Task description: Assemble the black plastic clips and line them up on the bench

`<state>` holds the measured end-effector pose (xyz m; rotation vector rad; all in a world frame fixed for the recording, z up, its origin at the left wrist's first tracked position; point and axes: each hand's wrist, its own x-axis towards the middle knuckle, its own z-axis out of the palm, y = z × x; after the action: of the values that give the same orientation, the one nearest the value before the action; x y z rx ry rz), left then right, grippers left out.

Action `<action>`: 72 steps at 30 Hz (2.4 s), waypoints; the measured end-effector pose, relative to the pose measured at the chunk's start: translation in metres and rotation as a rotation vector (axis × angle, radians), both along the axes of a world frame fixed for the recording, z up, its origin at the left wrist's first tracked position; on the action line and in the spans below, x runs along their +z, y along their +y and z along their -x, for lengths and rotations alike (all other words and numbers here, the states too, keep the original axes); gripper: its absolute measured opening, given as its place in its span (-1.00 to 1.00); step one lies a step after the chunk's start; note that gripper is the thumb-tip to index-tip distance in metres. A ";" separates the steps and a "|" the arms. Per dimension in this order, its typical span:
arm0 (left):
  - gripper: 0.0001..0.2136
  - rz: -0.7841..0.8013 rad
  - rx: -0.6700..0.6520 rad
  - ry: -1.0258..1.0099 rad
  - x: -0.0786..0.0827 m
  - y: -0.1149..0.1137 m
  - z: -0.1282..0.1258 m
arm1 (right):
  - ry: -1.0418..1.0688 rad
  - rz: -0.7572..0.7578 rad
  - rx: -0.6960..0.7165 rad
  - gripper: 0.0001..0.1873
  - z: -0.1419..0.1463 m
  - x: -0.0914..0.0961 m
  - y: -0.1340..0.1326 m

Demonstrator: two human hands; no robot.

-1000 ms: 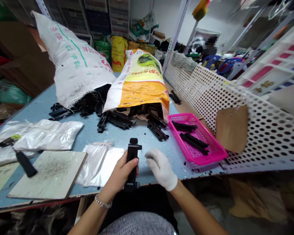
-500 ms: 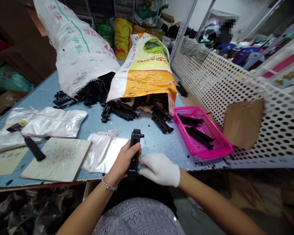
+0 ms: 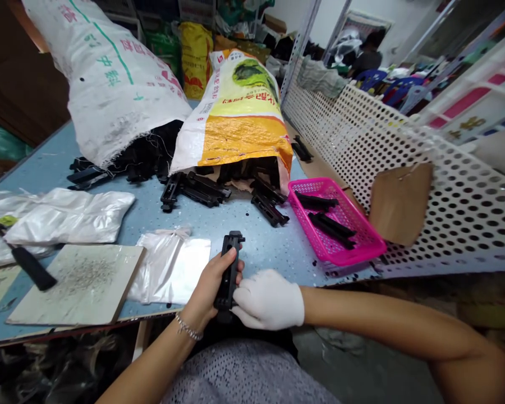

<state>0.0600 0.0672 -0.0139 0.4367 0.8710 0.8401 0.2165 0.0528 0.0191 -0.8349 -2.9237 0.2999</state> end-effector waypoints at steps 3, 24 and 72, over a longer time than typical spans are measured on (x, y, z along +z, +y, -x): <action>-0.67 -0.224 0.017 0.198 0.010 -0.009 0.009 | 0.195 0.520 -0.262 -0.68 0.008 -0.008 -0.015; -0.58 -0.085 -0.026 0.208 0.009 -0.009 0.011 | 0.013 -0.275 0.158 -0.54 0.017 -0.002 0.001; -0.46 -0.590 0.201 0.710 -0.077 0.022 -0.019 | 0.279 0.384 -0.990 -0.68 -0.042 -0.022 0.116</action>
<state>0.0787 0.0894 -0.0910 1.2298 1.3276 1.1523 0.2585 0.1693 -0.0030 -1.9366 -1.8957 0.7830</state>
